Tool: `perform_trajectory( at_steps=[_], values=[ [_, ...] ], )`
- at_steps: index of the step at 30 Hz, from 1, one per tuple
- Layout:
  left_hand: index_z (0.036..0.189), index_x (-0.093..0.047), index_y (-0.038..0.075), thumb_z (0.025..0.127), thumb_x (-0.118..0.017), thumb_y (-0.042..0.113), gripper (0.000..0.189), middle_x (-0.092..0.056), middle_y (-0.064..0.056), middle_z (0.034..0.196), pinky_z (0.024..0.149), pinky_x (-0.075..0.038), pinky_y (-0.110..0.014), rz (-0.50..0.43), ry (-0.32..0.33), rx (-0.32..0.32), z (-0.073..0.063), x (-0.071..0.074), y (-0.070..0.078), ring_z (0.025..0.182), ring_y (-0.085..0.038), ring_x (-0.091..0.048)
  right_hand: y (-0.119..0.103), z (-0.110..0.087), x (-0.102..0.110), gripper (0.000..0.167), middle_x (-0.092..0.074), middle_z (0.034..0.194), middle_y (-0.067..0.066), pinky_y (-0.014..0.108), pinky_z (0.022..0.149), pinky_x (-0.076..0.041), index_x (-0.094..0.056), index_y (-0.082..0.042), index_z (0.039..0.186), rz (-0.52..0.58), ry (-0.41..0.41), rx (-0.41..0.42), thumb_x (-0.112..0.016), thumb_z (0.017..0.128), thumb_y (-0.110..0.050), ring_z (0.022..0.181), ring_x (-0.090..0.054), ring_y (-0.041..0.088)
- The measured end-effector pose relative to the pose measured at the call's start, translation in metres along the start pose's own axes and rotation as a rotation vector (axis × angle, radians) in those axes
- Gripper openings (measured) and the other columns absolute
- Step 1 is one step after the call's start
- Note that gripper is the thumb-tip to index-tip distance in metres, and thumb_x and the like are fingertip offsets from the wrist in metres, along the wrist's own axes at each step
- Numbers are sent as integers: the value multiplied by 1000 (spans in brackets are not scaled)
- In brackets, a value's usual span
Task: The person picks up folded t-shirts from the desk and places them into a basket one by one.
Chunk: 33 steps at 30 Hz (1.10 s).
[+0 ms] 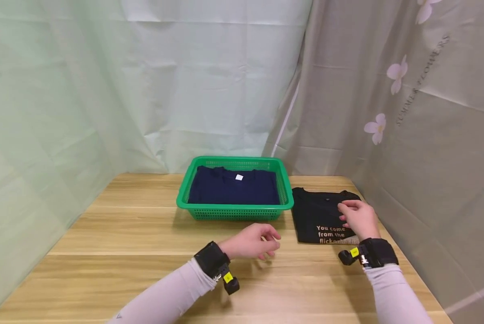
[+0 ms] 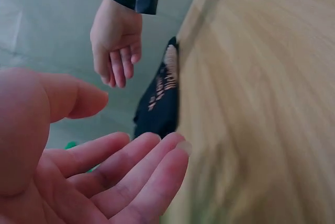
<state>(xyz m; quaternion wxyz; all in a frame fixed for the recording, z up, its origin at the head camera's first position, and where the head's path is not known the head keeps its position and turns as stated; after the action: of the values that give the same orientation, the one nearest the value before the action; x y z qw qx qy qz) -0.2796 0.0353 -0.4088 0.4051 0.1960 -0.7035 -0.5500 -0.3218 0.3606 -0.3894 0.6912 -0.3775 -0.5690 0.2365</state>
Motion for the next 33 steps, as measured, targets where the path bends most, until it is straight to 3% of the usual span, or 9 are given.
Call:
perform_trajectory(
  at_steps=[5, 8, 11, 15, 22, 25, 29, 33],
  values=[
    [124, -67, -3, 104, -71, 13, 26, -74, -18, 96, 69, -66, -38, -44, 62, 60, 18, -20, -7, 79, -31, -75, 26, 5, 18, 57, -69, 134, 37, 28, 69, -62, -63, 10, 143, -118, 68, -44, -58, 112, -37, 92, -78, 28],
    [124, -66, -2, 103, -71, 13, 26, -73, -16, 93, 67, -66, -35, -69, 126, 106, 29, -31, -10, 73, -24, -74, 40, 7, 28, 55, -65, 139, 39, 46, 90, -60, -64, 11, 139, -182, 120, -87, -57, 111, -35, 112, -70, 46],
    [120, -65, -1, 103, -72, 13, 23, -76, -15, 90, 66, -66, -34, -96, 189, 138, 39, -38, -11, 71, -25, -77, 54, 9, 34, 53, -58, 144, 41, 65, 102, -46, -63, 13, 139, -236, 146, -133, -56, 110, -31, 128, -55, 58],
    [105, -63, 3, 104, -70, 10, 10, -77, -18, 83, 63, -67, -34, -152, 250, 180, 52, -44, -11, 71, -29, -80, 71, 11, 36, 55, -54, 148, 42, 66, 106, -44, -60, 13, 141, -280, 114, -188, -56, 108, -30, 132, -51, 62],
    [87, -67, -4, 104, -74, 13, 25, -77, -21, 78, 63, -68, -38, -240, 297, 271, 68, -52, -8, 82, -40, -84, 88, 15, 32, 56, -50, 153, 42, 65, 109, -44, -57, 11, 146, -307, 35, -232, -57, 106, -28, 136, -49, 63],
    [81, -69, -4, 103, -77, 13, 29, -77, -19, 72, 56, -64, -31, -166, 331, 295, 74, -53, -7, 75, -36, -83, 89, 16, 31, 52, -51, 151, 43, 65, 109, -44, -58, 12, 143, -320, 24, -225, -61, 104, -22, 134, -50, 63],
    [70, -69, 1, 99, -82, 11, 33, -72, -7, 59, 45, -52, -18, 31, 380, 329, 83, -50, -10, 58, -22, -79, 88, 19, 30, 49, -53, 148, 43, 64, 107, -47, -60, 13, 140, -352, -3, -225, -64, 101, -17, 131, -53, 62],
    [73, -63, -5, 95, -83, 2, 30, -62, -4, 50, 37, -44, -17, -9, 411, 391, 90, -47, -10, 42, -14, -64, 85, 24, 31, 46, -55, 145, 44, 62, 103, -50, -63, 13, 136, -390, -49, -216, -63, 101, -17, 127, -56, 62]
  ],
)
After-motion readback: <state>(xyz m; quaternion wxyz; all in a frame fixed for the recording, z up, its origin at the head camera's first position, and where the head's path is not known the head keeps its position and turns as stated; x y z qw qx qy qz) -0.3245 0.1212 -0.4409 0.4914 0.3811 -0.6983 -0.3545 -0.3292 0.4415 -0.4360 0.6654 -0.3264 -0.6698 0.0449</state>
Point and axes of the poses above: each hand's wrist, its own z-axis towards the middle knuckle, its own x-axis out of the back of the hand, y = z × x, the point moved 4 cm from there along z, towards the middle knuckle
